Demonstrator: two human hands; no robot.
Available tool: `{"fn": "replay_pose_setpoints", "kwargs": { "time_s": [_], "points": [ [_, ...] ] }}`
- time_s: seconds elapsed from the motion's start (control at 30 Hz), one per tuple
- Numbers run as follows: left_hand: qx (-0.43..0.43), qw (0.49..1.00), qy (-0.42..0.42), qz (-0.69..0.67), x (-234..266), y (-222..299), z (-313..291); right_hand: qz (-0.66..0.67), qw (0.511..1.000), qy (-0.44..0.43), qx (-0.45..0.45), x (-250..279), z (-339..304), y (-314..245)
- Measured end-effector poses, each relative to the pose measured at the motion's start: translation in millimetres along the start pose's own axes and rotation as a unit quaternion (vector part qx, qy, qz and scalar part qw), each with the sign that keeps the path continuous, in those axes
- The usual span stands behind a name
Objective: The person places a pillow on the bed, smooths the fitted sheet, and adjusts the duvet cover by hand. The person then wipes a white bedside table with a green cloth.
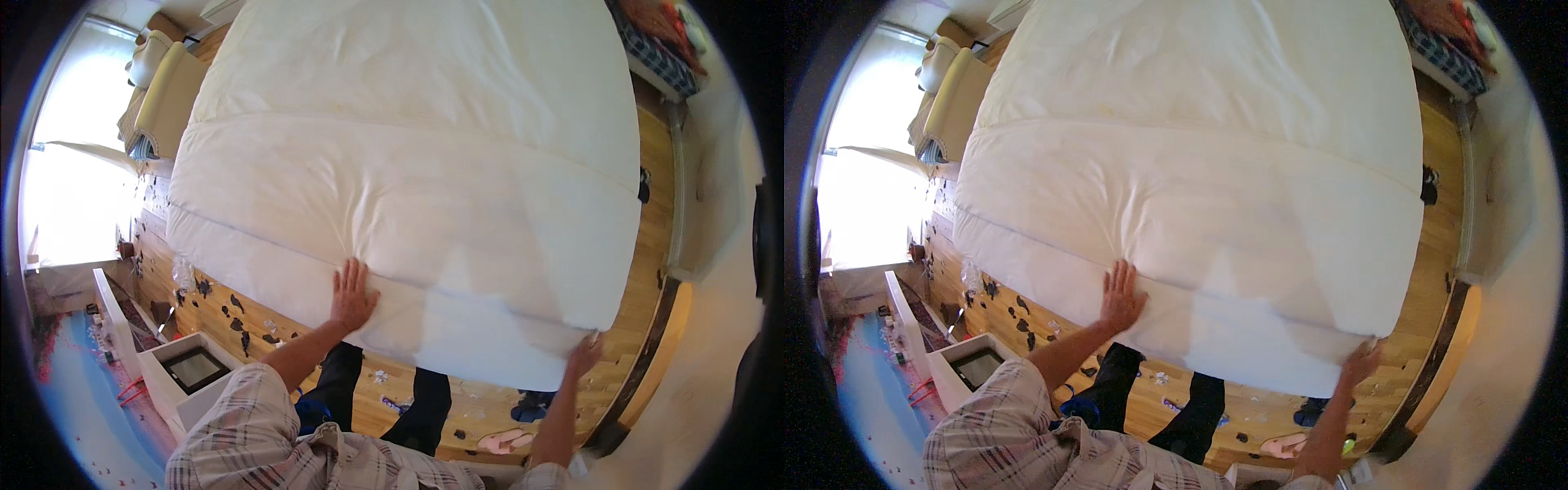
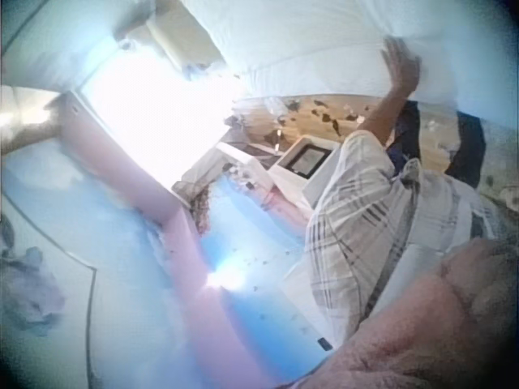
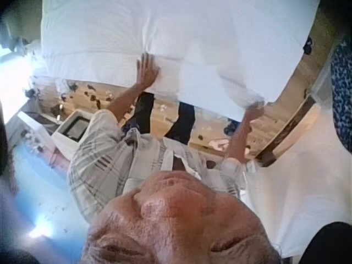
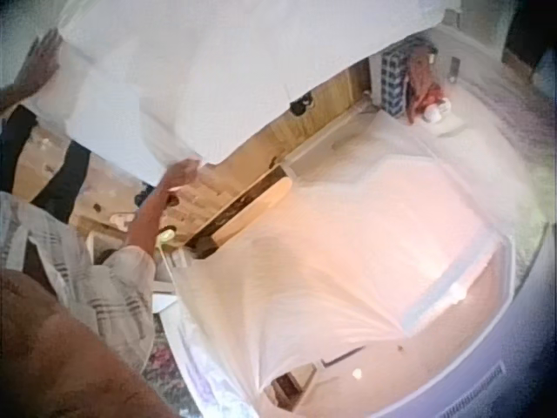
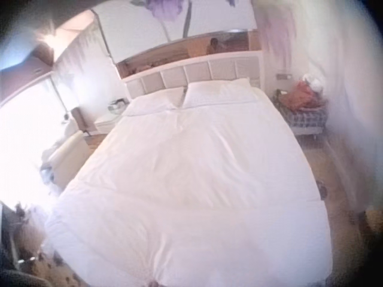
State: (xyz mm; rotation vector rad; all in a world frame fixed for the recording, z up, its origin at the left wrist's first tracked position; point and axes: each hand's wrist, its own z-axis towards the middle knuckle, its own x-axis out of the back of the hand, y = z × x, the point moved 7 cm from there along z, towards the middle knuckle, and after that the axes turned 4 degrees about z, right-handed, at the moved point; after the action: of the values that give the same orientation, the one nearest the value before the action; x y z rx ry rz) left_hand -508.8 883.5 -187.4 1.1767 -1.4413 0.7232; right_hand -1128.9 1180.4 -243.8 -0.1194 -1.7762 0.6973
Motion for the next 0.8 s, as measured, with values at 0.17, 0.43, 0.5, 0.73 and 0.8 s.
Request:
{"fn": "replay_pose_setpoints", "kwargs": {
  "time_s": [0.17,0.43,0.5,0.73,0.8],
  "points": [
    [-0.091,0.992,-0.083,-0.038,11,27,-33,-0.199,0.976,0.002,0.088,-6,-168,-38],
    [-0.124,0.926,-0.333,-0.128,9,-72,-82,-0.014,0.914,-0.386,-0.124,-67,-376,-26],
    [-0.113,0.926,-0.346,-0.096,5,-142,-104,0.127,0.837,-0.413,-0.336,-64,-424,-50],
    [0.046,0.948,-0.298,-0.104,70,-304,-182,0.116,0.844,-0.418,-0.314,-58,-409,-118],
    [0.094,0.951,-0.275,-0.109,68,-331,-229,0.105,0.848,-0.45,-0.26,-83,-376,-120]
  ]
}}
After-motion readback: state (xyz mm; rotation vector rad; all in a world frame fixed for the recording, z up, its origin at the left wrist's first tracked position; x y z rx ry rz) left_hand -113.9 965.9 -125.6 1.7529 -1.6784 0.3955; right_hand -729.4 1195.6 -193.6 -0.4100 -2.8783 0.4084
